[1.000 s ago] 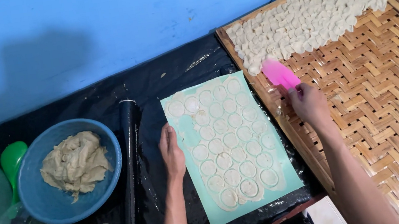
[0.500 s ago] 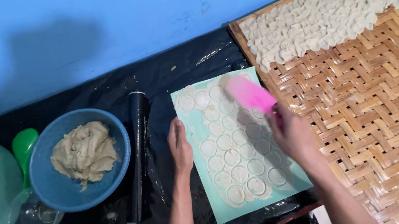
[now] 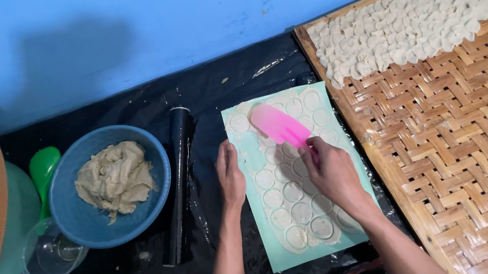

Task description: Scraping and separating round chips from a dough layer using a pink spatula for small-scale food production.

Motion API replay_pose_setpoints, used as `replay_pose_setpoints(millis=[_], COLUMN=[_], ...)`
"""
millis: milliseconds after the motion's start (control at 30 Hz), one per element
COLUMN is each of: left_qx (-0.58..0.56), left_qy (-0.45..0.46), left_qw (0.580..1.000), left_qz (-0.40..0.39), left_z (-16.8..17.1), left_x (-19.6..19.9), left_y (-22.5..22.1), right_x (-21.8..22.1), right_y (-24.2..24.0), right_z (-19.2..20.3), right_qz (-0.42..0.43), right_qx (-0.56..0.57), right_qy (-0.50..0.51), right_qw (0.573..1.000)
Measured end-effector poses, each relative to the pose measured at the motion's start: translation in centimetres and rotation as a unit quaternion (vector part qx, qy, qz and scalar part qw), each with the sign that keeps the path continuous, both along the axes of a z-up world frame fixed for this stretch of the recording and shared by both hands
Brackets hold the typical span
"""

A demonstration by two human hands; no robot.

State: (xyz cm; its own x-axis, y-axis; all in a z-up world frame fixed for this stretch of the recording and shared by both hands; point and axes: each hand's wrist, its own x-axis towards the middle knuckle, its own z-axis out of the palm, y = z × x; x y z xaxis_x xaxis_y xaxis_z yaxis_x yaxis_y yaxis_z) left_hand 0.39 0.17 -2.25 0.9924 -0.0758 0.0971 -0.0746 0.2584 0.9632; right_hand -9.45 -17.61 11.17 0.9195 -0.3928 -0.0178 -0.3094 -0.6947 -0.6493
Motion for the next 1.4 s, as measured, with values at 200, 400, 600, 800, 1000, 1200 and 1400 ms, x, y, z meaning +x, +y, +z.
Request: replay_pose_setpoints(millis=[200,400,600,800,1000,1200,1400], left_qx=[-0.01,0.043,0.038,0.043,0.04,0.068,0.075], left_qy=[0.007,-0.001,-0.008,-0.013,-0.025,-0.025,-0.005], left_qw=[1.0,0.999,0.999,0.999,0.999,0.997,0.997], left_qz=[-0.011,0.01,0.008,0.02,0.012,0.019,0.029], left_z=[1.6,1.2,1.0,0.3,1.3,0.4,-1.3], left_x=[-0.3,-0.3,-0.3,-0.2,-0.3,-0.2,0.2], left_y=[0.0,0.1,0.0,-0.1,-0.1,0.0,0.0], right_x=[0.0,0.6,1.2,1.6,1.7,2.1,1.0], right_y=[0.1,0.0,-0.4,-0.3,-1.0,-1.1,-2.4], right_z=[-1.2,-1.7,-2.8,-2.3,-4.5,-3.8,-4.9], right_qz=[0.042,0.061,0.063,0.067,0.079,0.065,0.105], right_qx=[-0.054,-0.048,-0.038,0.024,0.026,0.136,0.204], right_qy=[-0.069,-0.018,-0.048,-0.024,-0.056,0.038,-0.005], right_qw=[0.995,0.997,0.996,0.997,0.995,0.988,0.973])
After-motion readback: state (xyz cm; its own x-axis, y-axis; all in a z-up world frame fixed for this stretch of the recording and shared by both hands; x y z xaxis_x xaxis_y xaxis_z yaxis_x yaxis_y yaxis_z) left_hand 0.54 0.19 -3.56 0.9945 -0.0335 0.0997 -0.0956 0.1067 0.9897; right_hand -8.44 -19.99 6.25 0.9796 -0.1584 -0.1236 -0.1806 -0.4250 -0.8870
